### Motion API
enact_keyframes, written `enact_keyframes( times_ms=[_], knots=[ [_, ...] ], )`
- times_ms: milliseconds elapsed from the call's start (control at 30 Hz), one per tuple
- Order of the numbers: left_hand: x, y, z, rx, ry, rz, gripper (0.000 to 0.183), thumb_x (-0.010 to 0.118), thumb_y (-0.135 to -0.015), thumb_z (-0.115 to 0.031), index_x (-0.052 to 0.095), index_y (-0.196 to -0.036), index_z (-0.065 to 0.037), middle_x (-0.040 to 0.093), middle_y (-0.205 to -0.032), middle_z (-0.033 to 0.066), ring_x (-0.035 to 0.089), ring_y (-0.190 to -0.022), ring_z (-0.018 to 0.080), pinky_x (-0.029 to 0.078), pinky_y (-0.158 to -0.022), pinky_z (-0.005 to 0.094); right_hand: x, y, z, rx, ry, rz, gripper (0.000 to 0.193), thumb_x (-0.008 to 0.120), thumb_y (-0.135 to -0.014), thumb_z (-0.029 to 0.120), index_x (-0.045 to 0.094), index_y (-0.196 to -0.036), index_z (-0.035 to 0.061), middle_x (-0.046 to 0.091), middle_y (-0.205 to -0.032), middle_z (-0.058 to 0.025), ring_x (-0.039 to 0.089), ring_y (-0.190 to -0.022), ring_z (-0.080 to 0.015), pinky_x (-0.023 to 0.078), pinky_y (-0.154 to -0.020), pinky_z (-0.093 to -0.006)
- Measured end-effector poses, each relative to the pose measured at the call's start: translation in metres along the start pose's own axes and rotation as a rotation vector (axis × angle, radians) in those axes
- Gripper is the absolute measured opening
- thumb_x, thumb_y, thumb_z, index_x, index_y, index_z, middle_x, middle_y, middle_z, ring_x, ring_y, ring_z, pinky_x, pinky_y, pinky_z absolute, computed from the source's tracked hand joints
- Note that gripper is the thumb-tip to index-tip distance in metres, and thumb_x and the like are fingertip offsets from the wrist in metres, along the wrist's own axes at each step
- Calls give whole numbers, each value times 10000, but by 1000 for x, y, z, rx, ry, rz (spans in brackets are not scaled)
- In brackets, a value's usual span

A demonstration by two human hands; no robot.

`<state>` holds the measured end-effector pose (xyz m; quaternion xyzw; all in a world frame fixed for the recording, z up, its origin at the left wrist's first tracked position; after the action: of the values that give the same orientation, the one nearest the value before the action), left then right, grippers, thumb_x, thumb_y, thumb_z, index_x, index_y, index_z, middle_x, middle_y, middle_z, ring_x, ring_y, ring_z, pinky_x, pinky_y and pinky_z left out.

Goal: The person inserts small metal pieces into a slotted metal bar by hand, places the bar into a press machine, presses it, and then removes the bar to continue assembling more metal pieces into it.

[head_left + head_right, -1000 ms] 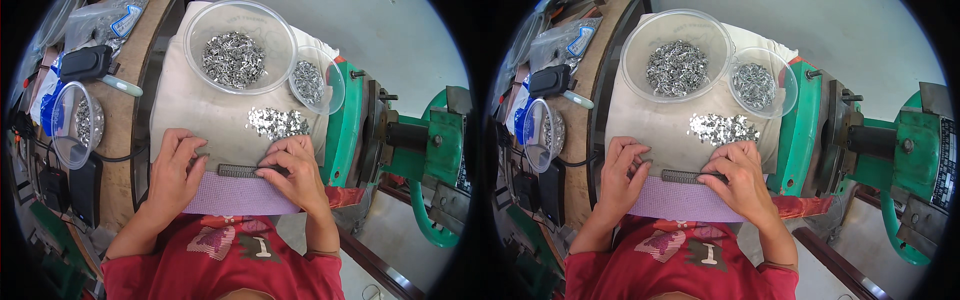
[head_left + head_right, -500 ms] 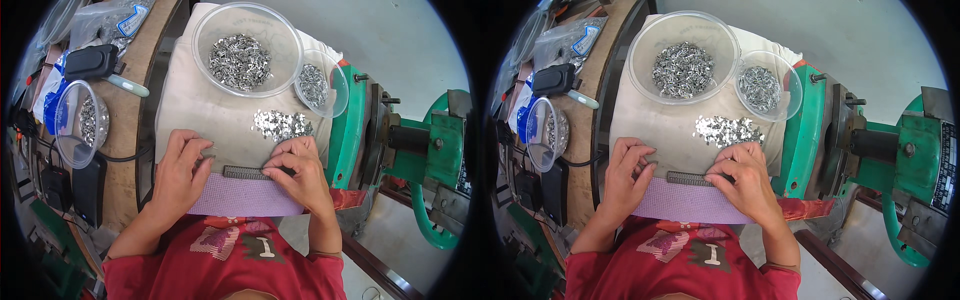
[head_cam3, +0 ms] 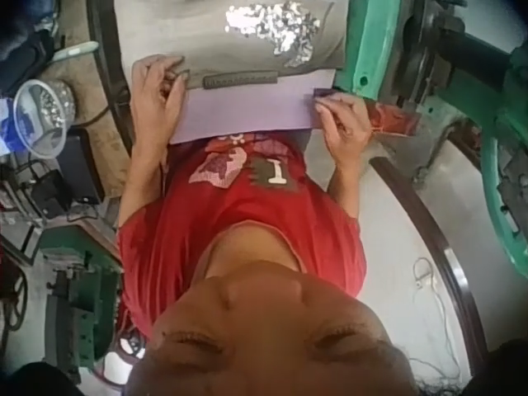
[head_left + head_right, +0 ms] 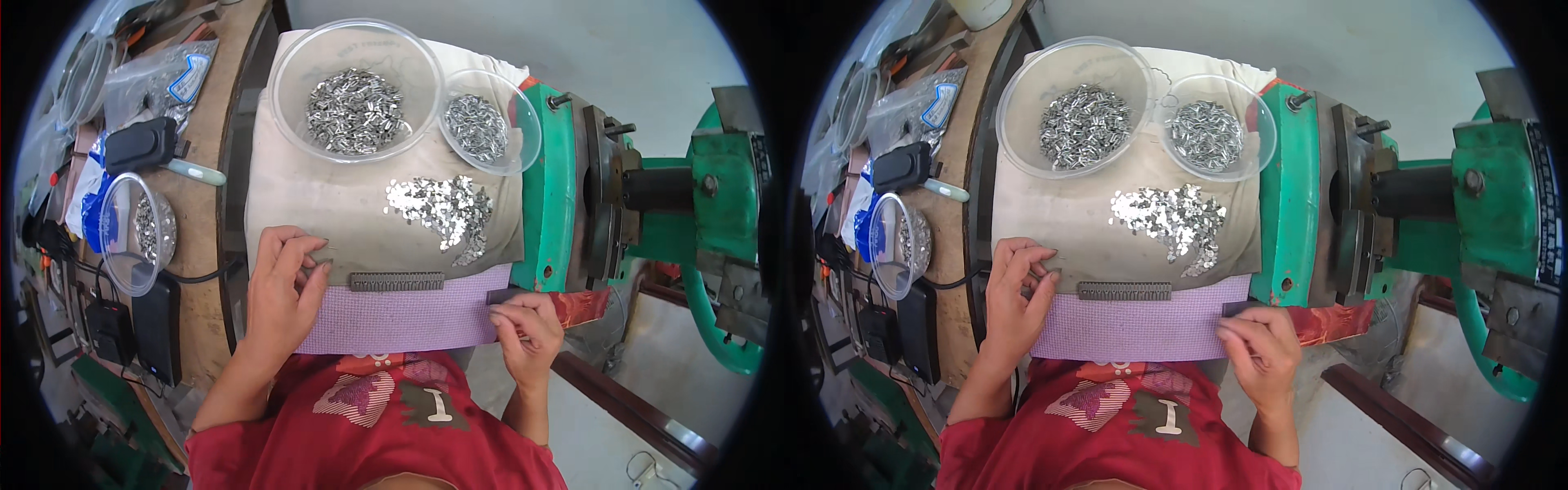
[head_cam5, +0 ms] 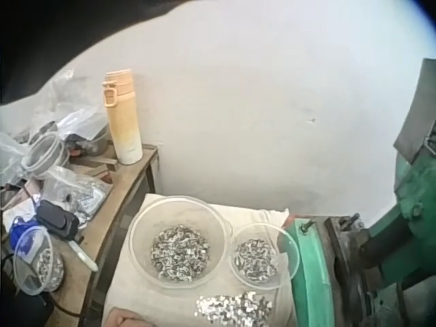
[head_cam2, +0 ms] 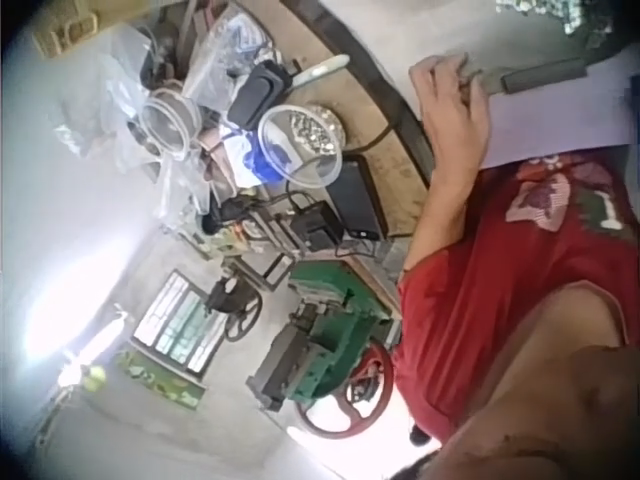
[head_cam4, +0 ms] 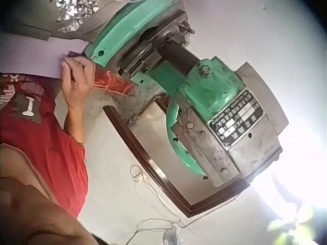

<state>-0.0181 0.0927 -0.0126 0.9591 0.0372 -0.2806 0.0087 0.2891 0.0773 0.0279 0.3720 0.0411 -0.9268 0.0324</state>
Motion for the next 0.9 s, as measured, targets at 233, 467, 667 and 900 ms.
enact_keyframes(
  times_ms=[233,467,667,900],
  knots=[
    [-3,5,-7,1,-21,-29,287,672,-838,82,634,-1112,6,564,-1110,120,621,-839,185,536,-689,284,-15,20,-36,-35,279,-130,350,785,-787,62,707,-1127,34,651,-1084,-119,582,-1035,-318,465,-907,-410],
    [-10,13,-22,-31,-80,11,278,670,-845,70,633,-1114,9,574,-1135,128,647,-890,202,547,-728,286,-36,18,-75,111,195,-90,323,813,-762,54,722,-1070,23,651,-995,-118,619,-920,-284,499,-784,-372],
    [-8,14,-22,-54,-23,62,209,656,-868,31,636,-1072,-5,590,-1065,114,648,-866,202,541,-735,294,-29,20,-64,43,172,-55,295,807,-764,6,735,-1050,15,659,-982,-125,651,-887,-267,520,-754,-353],
    [-2,13,-21,-61,-43,82,83,648,-906,-27,611,-975,0,577,-954,107,614,-775,227,503,-679,312,-18,18,-14,-9,-18,-97,287,821,-756,-1,731,-1028,5,650,-947,-108,645,-800,-194,515,-638,-303]
  ],
)
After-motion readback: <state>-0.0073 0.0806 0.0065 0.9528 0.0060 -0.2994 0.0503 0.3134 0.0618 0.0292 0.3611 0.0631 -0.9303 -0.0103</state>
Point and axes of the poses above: each hand's wrist, its own y-axis away from the middle knuckle, its own x-axis out of the palm, z = x × y, the point moved 10 cm from there along -y, towards the middle knuckle
